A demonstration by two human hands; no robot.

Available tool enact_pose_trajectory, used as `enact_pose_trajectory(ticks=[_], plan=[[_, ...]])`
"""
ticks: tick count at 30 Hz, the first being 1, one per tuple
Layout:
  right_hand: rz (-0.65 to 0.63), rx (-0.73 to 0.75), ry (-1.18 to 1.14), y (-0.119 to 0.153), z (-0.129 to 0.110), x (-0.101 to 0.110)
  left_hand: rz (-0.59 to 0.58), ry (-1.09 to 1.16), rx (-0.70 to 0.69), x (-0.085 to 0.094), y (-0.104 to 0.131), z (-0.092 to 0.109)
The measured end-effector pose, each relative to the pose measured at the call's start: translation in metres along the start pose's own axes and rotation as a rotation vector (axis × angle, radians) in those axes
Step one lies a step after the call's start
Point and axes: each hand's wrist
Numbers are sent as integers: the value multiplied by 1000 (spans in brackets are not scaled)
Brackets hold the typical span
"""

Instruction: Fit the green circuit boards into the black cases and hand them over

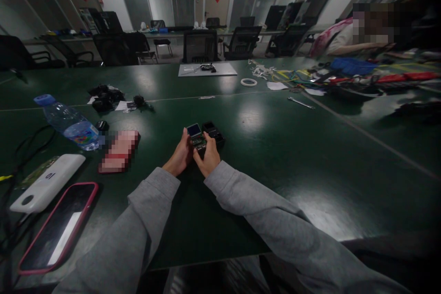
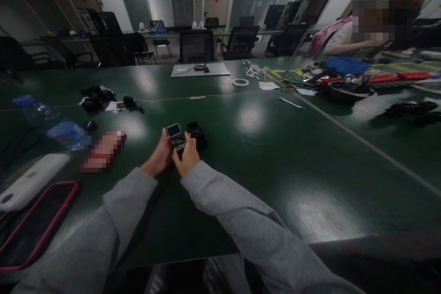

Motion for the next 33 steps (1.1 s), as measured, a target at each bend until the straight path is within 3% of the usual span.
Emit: enact_pose_trajectory(ticks=[6, 11, 15, 18, 22, 33], plan=[[-78, 59, 19, 2, -5, 1, 66, -32, -58, 4, 0, 1], [-13, 216, 116, -12, -7, 27, 98, 0, -72, 15, -4, 11], [110, 197, 343, -26, 19, 40, 156, 76, -124, 26, -10, 17], [10, 108, 420, -27, 46, 35, 163, 97, -97, 32, -13, 17], [-117, 60, 350, -24, 65, 27, 142, 85, -85, 32, -14, 16], [62, 140, 168, -29, 47, 31, 97, 30, -48, 26, -12, 15]])
Point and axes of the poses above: each hand's wrist, its own y-axis away from the middle knuckle, its own x-axis out of the back of the hand, z = x × y, and after that the axes turned 1 degree about z, right-handed
